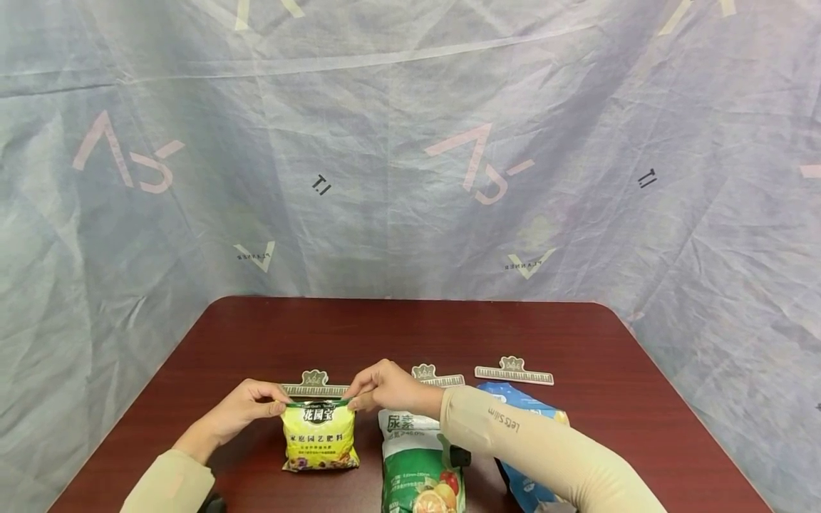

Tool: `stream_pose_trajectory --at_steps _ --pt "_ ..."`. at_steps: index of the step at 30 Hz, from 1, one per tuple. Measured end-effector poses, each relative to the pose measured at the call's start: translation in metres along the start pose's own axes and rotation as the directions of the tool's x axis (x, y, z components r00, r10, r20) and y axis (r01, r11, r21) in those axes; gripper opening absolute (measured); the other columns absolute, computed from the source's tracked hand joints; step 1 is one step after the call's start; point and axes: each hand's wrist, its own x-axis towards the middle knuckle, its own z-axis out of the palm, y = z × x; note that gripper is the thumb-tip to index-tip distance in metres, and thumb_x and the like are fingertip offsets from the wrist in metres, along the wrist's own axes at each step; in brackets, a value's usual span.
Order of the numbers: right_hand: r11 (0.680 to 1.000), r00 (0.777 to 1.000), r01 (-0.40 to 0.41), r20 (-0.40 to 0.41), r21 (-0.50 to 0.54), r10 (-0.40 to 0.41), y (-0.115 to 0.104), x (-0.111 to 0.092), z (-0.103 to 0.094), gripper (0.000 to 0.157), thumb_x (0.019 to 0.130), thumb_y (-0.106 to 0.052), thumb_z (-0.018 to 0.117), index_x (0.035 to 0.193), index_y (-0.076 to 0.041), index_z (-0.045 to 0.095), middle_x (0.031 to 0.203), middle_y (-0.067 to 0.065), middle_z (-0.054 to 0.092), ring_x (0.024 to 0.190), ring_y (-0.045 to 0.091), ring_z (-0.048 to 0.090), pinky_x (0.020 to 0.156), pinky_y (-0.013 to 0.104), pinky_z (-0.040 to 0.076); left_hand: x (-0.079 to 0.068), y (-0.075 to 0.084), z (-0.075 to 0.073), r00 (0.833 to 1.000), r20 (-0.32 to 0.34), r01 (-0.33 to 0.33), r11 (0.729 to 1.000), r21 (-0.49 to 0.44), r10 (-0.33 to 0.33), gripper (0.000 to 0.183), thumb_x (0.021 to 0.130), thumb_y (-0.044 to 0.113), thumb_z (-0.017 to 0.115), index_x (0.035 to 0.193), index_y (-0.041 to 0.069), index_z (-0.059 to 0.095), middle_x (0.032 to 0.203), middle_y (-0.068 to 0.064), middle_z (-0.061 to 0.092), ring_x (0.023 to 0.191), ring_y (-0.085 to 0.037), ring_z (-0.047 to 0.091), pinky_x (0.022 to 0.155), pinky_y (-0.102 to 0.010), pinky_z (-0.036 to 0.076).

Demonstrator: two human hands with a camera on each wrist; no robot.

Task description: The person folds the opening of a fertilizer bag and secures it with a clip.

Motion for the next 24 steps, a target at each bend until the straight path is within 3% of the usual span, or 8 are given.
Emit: stream_pose_trajectory --at_steps 11,17,24 --pt "0.997 0.999 -0.054 -0.008 0.051 0.054 -0.001 0.001 -0.002 0.012 0.075 0.004 0.070 0.087 0.001 0.071 0.079 0.014 0.069 0.076 0.042 0.061 0.069 0.053 0.050 0.007 -0.006 -0.003 0.996 0.075 -0.049 0.995 -0.083 0.055 0.032 0.091 -0.007 0.048 0.099 0.015 0.070 0.093 0.007 0.063 0.079 -0.004 0.055 0.063 -0.032 0.048" --pt "0.991 0.996 -0.080 -0.017 0.110 0.082 -0.001 0.000 -0.003 0.012 0.076 0.005 0.069 0.088 0.004 0.070 0.082 0.016 0.069 0.070 0.025 0.065 0.070 0.053 0.050 0.010 -0.008 -0.003 0.996 0.070 -0.044 0.992 -0.121 0.053 0.034 0.092 -0.007 0.046 0.100 0.016 0.070 0.094 0.008 0.063 0.080 -0.003 0.054 0.066 -0.027 0.048" --pt "0.984 0.993 -0.110 -0.014 0.139 0.113 0.002 -0.001 -0.005 0.012 0.079 0.002 0.068 0.091 0.003 0.070 0.082 0.013 0.069 0.068 0.019 0.063 0.069 0.050 0.051 0.010 -0.007 -0.002 0.997 0.069 0.027 0.992 -0.125 -0.018 0.033 0.094 -0.004 0.044 0.100 0.017 0.069 0.093 0.008 0.062 0.079 -0.004 0.054 0.067 -0.031 0.048"
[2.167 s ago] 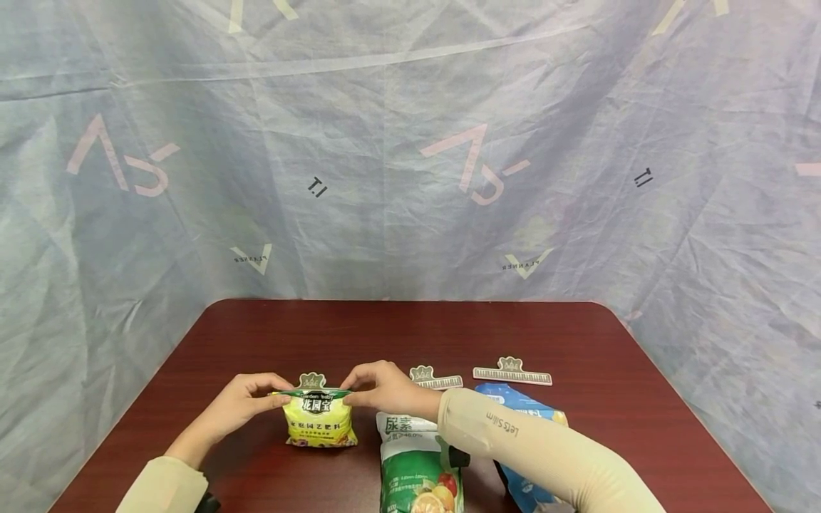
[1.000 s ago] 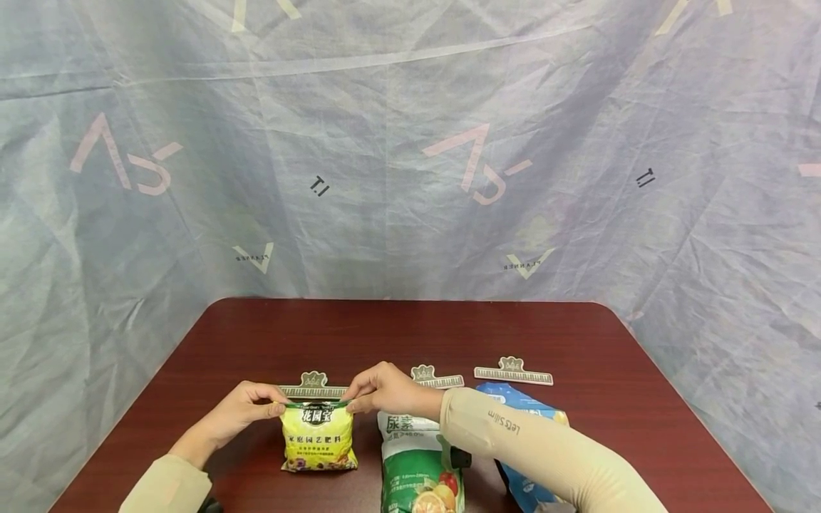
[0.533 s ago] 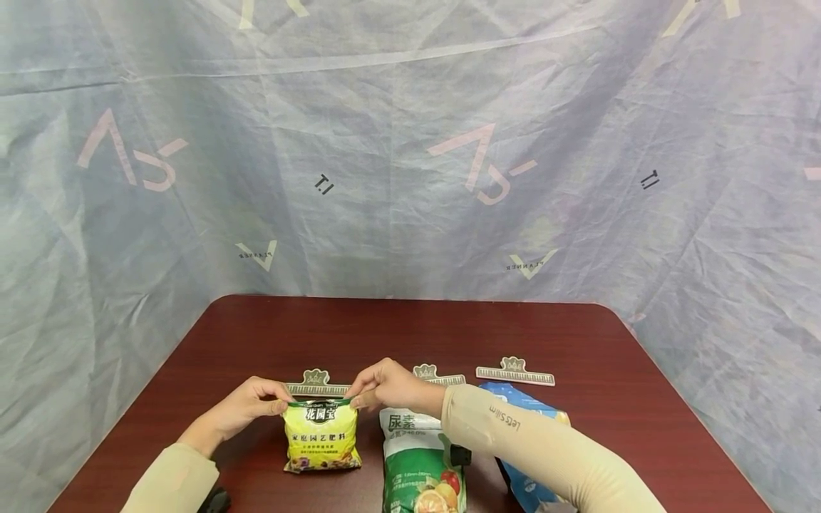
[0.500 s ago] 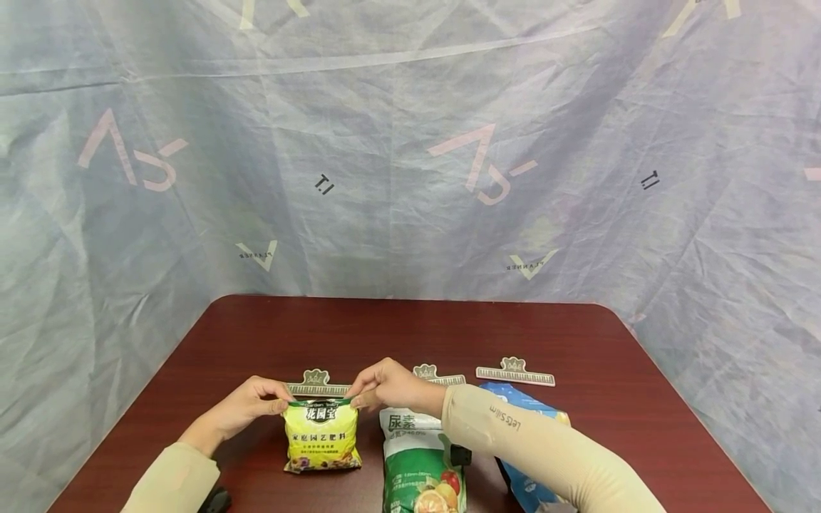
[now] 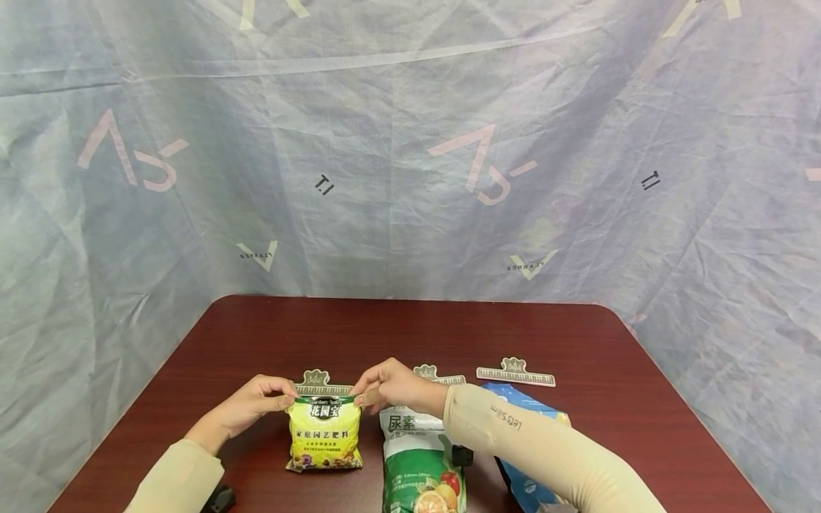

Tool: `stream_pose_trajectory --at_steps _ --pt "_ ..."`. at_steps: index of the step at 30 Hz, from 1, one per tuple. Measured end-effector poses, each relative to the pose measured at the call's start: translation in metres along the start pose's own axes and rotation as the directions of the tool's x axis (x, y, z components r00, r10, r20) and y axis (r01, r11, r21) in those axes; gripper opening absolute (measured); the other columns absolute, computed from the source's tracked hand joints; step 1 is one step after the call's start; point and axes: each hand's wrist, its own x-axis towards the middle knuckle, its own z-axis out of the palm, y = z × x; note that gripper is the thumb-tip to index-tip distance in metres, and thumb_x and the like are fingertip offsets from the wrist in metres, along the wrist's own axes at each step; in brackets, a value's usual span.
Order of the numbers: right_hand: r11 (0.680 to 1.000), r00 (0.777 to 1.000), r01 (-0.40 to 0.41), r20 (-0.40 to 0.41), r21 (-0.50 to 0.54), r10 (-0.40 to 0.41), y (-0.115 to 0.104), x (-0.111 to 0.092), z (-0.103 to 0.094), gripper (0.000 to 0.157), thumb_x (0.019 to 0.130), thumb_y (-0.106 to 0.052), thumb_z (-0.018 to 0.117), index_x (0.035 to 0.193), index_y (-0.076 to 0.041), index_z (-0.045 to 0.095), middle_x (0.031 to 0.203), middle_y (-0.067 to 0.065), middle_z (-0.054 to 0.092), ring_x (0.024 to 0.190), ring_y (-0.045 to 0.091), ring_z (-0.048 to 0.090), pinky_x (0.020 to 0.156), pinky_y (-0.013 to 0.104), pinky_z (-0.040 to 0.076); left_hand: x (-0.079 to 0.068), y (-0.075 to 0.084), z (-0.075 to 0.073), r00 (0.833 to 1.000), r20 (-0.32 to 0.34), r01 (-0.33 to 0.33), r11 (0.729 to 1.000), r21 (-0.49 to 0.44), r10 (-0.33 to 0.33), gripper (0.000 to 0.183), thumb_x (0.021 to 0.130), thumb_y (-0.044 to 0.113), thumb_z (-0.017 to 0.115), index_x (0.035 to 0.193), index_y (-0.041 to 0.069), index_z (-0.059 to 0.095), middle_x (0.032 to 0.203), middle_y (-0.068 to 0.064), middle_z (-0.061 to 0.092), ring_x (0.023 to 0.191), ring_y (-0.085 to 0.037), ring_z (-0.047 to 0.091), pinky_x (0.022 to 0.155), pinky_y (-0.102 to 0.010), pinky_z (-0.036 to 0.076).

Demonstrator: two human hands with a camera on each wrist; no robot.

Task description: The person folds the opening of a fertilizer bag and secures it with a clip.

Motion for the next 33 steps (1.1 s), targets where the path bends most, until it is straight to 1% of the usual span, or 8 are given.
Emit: stream_pose_trajectory --at_steps 4,11,16,20,23,28,31,33 --pt "1.000 1.000 -0.024 0.004 0.017 0.024 0.002 0.002 -0.002 0.013 0.080 0.002 0.066 0.092 0.003 0.070 0.083 0.010 0.068 0.069 0.017 0.063 0.067 0.045 0.053 -0.001 0.001 0.002 0.999 -0.029 0.046 0.999 0.007 -0.046 0.034 0.095 -0.002 0.043 0.098 0.019 0.069 0.091 0.010 0.060 0.078 -0.003 0.054 0.069 -0.031 0.049" --pt "0.997 0.998 -0.067 0.019 0.039 0.066 0.003 0.004 -0.005 0.014 0.079 0.000 0.067 0.093 0.003 0.069 0.080 0.008 0.068 0.066 0.017 0.062 0.068 0.045 0.053 0.002 0.002 0.008 0.997 -0.038 0.063 0.996 -0.062 -0.066 0.031 0.096 0.000 0.042 0.094 0.017 0.067 0.089 0.009 0.058 0.084 -0.005 0.058 0.076 -0.032 0.052" --pt "0.996 0.998 -0.064 0.014 0.055 0.064 0.002 0.003 -0.003 0.014 0.079 0.000 0.067 0.092 0.004 0.069 0.083 0.009 0.068 0.067 0.016 0.062 0.067 0.043 0.054 0.001 0.002 0.007 0.992 -0.057 0.112 0.990 -0.085 -0.117 0.030 0.095 -0.002 0.043 0.095 0.016 0.068 0.091 0.006 0.060 0.084 -0.009 0.060 0.075 -0.034 0.052" --pt "0.997 0.999 -0.053 0.009 0.061 0.053 0.003 0.001 0.000 0.013 0.079 0.001 0.066 0.092 0.004 0.069 0.085 0.010 0.068 0.069 0.016 0.063 0.066 0.043 0.054 -0.001 0.002 0.006 0.979 -0.067 0.183 0.977 -0.106 -0.190 0.028 0.094 0.000 0.045 0.097 0.016 0.067 0.094 0.004 0.060 0.085 -0.011 0.061 0.076 -0.035 0.052" --pt "0.997 0.999 -0.051 0.004 0.064 0.051 0.003 0.000 0.001 0.014 0.080 0.001 0.066 0.093 0.003 0.069 0.087 0.010 0.068 0.070 0.016 0.063 0.067 0.043 0.053 0.000 0.004 0.005 0.969 -0.078 0.228 0.969 -0.093 -0.235 0.024 0.093 0.002 0.048 0.101 0.015 0.066 0.099 0.003 0.060 0.087 -0.012 0.061 0.077 -0.035 0.051" --pt "0.996 0.999 -0.050 -0.007 0.071 0.051 0.002 0.000 0.000 0.014 0.081 0.002 0.065 0.094 0.004 0.069 0.088 0.011 0.068 0.070 0.017 0.063 0.066 0.043 0.053 0.004 0.012 0.001 0.956 -0.095 0.278 0.960 -0.024 -0.279 0.021 0.093 0.005 0.051 0.110 0.006 0.062 0.107 -0.002 0.059 0.092 -0.014 0.059 0.080 -0.039 0.050" --pt "0.996 0.999 -0.049 -0.006 0.076 0.049 0.001 -0.001 0.001 0.014 0.081 0.002 0.064 0.094 0.005 0.068 0.088 0.011 0.068 0.070 0.018 0.064 0.066 0.043 0.054 0.007 0.015 -0.003 0.944 -0.099 0.317 0.948 0.000 -0.315 0.025 0.095 0.010 0.048 0.116 0.000 0.057 0.112 -0.005 0.059 0.100 -0.017 0.058 0.080 -0.041 0.049" --pt "0.996 0.999 -0.049 -0.005 0.077 0.050 0.001 0.000 0.001 0.014 0.080 0.003 0.065 0.094 0.005 0.068 0.087 0.011 0.068 0.070 0.018 0.064 0.066 0.042 0.054 0.009 0.017 -0.004 0.934 -0.110 0.343 0.939 0.014 -0.340 0.030 0.097 0.014 0.046 0.120 -0.003 0.053 0.114 -0.007 0.060 0.104 -0.018 0.057 0.080 -0.041 0.048"
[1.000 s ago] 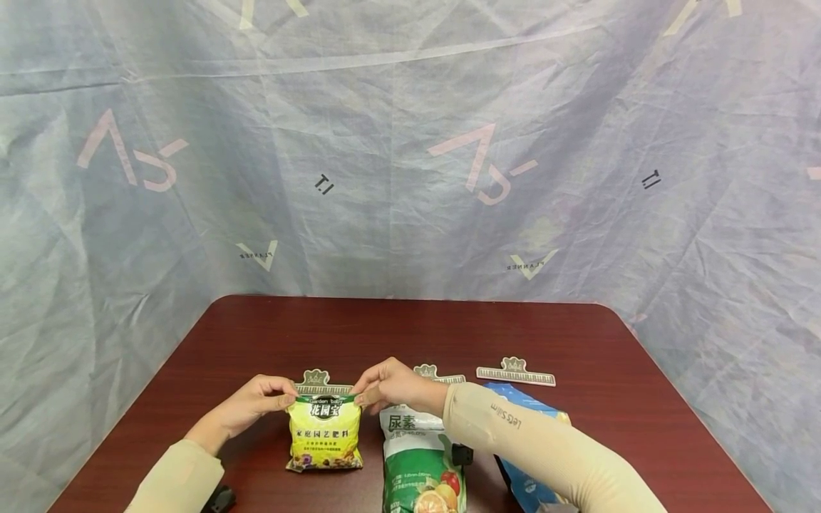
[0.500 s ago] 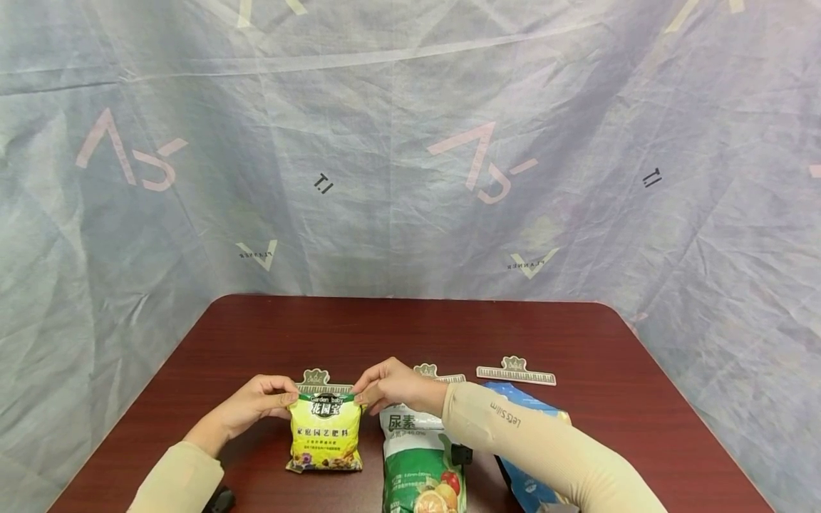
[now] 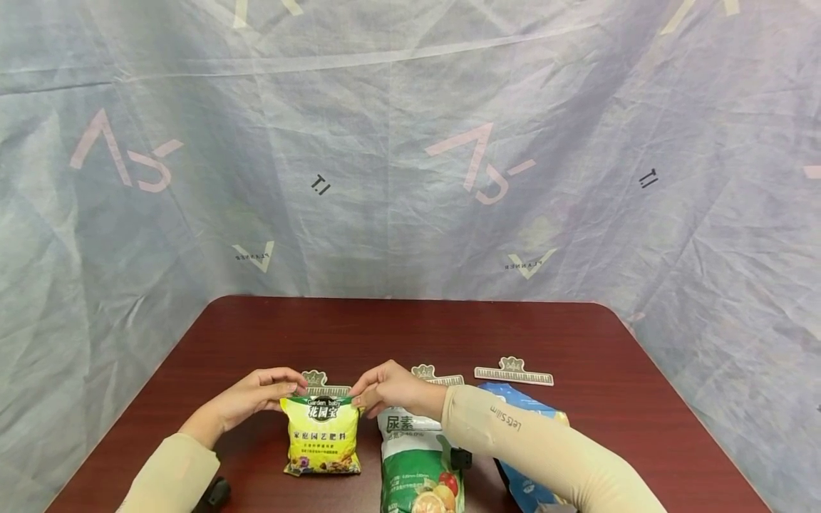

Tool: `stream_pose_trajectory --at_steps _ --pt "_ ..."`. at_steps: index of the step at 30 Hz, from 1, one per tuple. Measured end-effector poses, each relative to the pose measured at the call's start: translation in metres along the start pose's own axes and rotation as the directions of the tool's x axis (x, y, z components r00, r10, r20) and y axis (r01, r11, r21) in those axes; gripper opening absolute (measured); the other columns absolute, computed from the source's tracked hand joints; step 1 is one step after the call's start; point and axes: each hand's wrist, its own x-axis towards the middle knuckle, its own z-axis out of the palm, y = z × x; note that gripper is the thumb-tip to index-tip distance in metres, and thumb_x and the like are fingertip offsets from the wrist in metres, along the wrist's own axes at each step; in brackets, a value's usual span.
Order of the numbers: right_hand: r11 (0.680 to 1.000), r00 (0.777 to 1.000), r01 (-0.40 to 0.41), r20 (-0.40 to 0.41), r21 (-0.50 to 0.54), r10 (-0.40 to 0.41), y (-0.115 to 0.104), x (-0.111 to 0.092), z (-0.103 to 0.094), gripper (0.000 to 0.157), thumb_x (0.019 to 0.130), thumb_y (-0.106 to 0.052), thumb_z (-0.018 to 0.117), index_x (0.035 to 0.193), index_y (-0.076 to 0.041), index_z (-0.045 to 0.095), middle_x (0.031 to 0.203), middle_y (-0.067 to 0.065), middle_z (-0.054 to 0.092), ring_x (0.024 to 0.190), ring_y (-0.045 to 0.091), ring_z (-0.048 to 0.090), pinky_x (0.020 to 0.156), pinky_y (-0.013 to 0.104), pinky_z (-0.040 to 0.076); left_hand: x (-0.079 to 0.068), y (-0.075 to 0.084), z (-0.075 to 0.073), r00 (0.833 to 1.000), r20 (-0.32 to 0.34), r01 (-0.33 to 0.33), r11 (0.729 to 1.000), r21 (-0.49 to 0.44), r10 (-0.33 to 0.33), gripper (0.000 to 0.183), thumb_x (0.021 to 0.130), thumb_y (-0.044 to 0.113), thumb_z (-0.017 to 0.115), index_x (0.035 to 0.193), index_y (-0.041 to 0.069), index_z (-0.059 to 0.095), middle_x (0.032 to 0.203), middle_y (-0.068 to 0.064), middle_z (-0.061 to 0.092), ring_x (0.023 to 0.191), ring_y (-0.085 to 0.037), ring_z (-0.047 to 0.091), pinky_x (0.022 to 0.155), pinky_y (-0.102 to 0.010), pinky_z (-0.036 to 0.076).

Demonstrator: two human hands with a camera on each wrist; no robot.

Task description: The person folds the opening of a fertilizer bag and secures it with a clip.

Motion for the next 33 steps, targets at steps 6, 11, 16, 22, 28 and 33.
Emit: stream_pose_trajectory --at_steps 6,11,16,22,28,33 --pt "1.000 1.000 0.002 -0.006 0.006 -0.002 0.002 0.001 0.001 0.014 0.080 0.003 0.065 0.093 0.005 0.068 0.087 0.012 0.068 0.070 0.018 0.064 0.066 0.042 0.054 0.007 0.005 -0.003 0.998 -0.068 0.014 0.998 0.060 -0.010 0.037 0.098 0.021 0.045 0.124 -0.004 0.048 0.115 -0.020 0.058 0.105 -0.021 0.058 0.082 -0.038 0.047" --pt "1.000 1.000 0.002 -0.008 0.005 -0.002 0.003 0.001 0.001 0.014 0.080 0.003 0.065 0.093 0.005 0.069 0.087 0.012 0.068 0.070 0.017 0.063 0.066 0.043 0.054 0.015 0.006 -0.007 0.991 -0.134 -0.003 0.995 0.097 0.016 0.037 0.095 0.023 0.050 0.123 -0.002 0.051 0.115 -0.026 0.055 0.105 -0.026 0.058 0.084 -0.044 0.048" --pt "1.000 1.000 0.003 -0.001 0.002 -0.003 0.004 0.002 0.000 0.014 0.080 0.003 0.064 0.094 0.005 0.068 0.087 0.012 0.068 0.071 0.017 0.063 0.066 0.043 0.053 0.022 0.006 -0.009 0.977 -0.213 0.017 0.984 0.176 0.022 0.037 0.092 0.026 0.056 0.119 0.000 0.054 0.112 -0.020 0.060 0.103 -0.027 0.059 0.084 -0.044 0.048" --pt "1.000 1.000 0.007 0.000 -0.007 -0.007 0.006 0.004 -0.002 0.014 0.081 0.003 0.064 0.094 0.005 0.069 0.087 0.011 0.068 0.070 0.017 0.063 0.066 0.044 0.053 0.031 0.009 -0.010 0.960 -0.279 0.047 0.965 0.259 0.028 0.039 0.089 0.030 0.060 0.116 0.002 0.057 0.114 -0.022 0.058 0.100 -0.022 0.061 0.082 -0.042 0.049" --pt "1.000 1.000 0.008 -0.002 -0.012 -0.008 0.005 0.004 -0.002 0.014 0.081 0.002 0.065 0.094 0.005 0.069 0.087 0.011 0.068 0.069 0.016 0.063 0.066 0.044 0.053 0.038 0.011 -0.009 0.951 -0.305 0.063 0.941 0.333 0.045 0.033 0.088 0.028 0.062 0.111 0.004 0.061 0.109 -0.018 0.061 0.096 -0.027 0.061 0.078 -0.041 0.051" --pt "1.000 1.000 0.008 0.001 -0.013 -0.008 0.004 0.004 -0.002 0.014 0.080 0.002 0.065 0.093 0.005 0.069 0.088 0.011 0.068 0.069 0.016 0.063 0.066 0.044 0.053 0.045 0.013 -0.007 0.949 -0.309 0.081 0.908 0.411 0.056 0.029 0.086 0.026 0.065 0.105 0.005 0.065 0.100 -0.011 0.064 0.090 -0.030 0.060 0.075 -0.042 0.051"
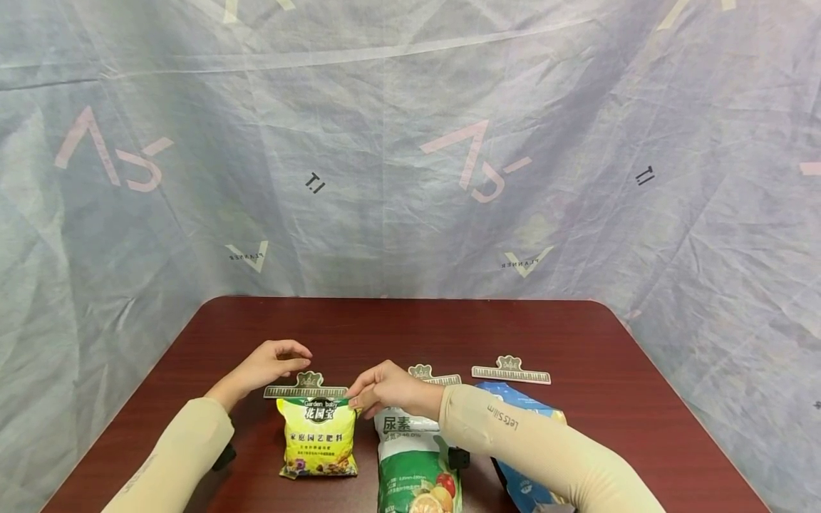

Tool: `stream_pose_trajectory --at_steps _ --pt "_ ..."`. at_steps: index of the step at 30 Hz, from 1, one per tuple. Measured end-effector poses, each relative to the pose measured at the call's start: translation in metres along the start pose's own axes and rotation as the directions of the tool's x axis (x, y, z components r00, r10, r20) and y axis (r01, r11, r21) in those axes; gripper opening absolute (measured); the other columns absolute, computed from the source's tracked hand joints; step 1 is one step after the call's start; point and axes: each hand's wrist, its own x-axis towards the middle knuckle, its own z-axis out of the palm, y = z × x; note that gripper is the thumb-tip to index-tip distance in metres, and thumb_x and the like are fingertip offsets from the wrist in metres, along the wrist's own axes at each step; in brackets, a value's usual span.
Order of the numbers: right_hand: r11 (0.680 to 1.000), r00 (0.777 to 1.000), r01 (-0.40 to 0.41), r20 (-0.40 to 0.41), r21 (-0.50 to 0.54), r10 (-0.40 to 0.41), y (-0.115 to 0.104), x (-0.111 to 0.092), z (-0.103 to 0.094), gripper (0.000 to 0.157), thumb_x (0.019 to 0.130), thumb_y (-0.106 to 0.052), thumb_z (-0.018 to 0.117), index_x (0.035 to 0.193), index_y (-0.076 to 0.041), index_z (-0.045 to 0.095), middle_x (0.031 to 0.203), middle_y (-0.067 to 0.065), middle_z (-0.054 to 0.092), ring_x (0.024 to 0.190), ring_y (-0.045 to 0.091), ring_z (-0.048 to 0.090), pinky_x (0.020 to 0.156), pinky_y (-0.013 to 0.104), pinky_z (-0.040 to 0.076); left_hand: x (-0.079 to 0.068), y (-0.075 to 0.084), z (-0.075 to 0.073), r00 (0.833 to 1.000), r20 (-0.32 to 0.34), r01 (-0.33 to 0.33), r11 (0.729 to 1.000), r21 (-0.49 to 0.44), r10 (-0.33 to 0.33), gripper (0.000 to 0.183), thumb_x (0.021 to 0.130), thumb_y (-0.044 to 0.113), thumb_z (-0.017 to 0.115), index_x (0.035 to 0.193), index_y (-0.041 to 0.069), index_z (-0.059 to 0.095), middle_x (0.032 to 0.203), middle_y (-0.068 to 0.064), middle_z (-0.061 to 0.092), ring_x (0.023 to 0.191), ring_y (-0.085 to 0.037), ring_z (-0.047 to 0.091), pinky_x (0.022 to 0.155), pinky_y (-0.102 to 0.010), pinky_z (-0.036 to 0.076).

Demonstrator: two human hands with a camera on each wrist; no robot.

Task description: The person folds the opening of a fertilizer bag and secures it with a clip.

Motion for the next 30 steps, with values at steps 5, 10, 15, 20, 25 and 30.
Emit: stream_pose_trajectory --at_steps 5,10,15,20,25,30 --pt "1.000 1.000 0.001 0.010 -0.007 -0.001 0.000 0.000 0.000 0.013 0.080 0.002 0.065 0.092 0.004 0.070 0.088 0.009 0.068 0.071 0.016 0.064 0.066 0.043 0.054 0.004 -0.001 0.000 1.000 0.000 -0.019 0.999 0.042 0.019 0.029 0.085 0.024 0.066 0.103 0.002 0.065 0.095 -0.008 0.064 0.087 -0.031 0.060 0.071 -0.041 0.051" --pt "1.000 1.000 0.009 0.014 -0.018 -0.009 0.000 0.000 -0.001 0.012 0.080 0.003 0.065 0.091 0.003 0.070 0.087 0.008 0.068 0.071 0.016 0.064 0.066 0.043 0.054 0.010 -0.004 0.002 0.998 -0.004 -0.060 0.989 0.137 0.061 0.025 0.083 0.022 0.069 0.099 0.004 0.066 0.090 -0.003 0.065 0.080 -0.025 0.061 0.065 -0.035 0.050" --pt "1.000 1.000 0.010 0.017 -0.017 -0.010 0.000 0.000 0.000 0.013 0.080 0.003 0.065 0.092 0.004 0.070 0.086 0.009 0.068 0.070 0.016 0.064 0.066 0.044 0.053 0.014 -0.005 0.005 0.994 0.021 -0.113 0.968 0.224 0.111 0.021 0.080 0.016 0.070 0.097 0.003 0.066 0.089 -0.005 0.066 0.076 -0.016 0.061 0.062 -0.029 0.049" --pt "1.000 1.000 0.011 0.015 -0.017 -0.011 0.000 -0.001 0.000 0.013 0.080 0.002 0.065 0.092 0.004 0.070 0.088 0.009 0.068 0.071 0.017 0.064 0.065 0.044 0.053 0.017 -0.005 0.007 0.988 0.082 -0.149 0.944 0.295 0.130 0.021 0.078 0.007 0.071 0.097 -0.001 0.064 0.091 -0.012 0.065 0.077 -0.019 0.062 0.063 -0.031 0.050" --pt "1.000 1.000 0.004 0.005 -0.007 -0.003 0.001 -0.002 0.001 0.013 0.080 0.003 0.066 0.092 0.004 0.070 0.088 0.009 0.068 0.069 0.017 0.063 0.066 0.045 0.053 0.016 -0.004 0.009 0.987 0.109 -0.146 0.922 0.359 0.114 0.021 0.077 0.005 0.070 0.096 -0.001 0.065 0.090 -0.009 0.066 0.079 -0.021 0.062 0.066 -0.034 0.051" --pt "1.000 1.000 -0.001 -0.003 -0.012 0.001 0.000 -0.001 0.000 0.014 0.079 0.003 0.066 0.092 0.005 0.070 0.088 0.009 0.068 0.069 0.017 0.063 0.067 0.048 0.052 0.017 0.000 0.010 0.992 0.102 -0.105 0.917 0.385 0.070 0.022 0.077 0.006 0.071 0.098 0.000 0.065 0.092 -0.008 0.065 0.082 -0.021 0.061 0.068 -0.035 0.051"
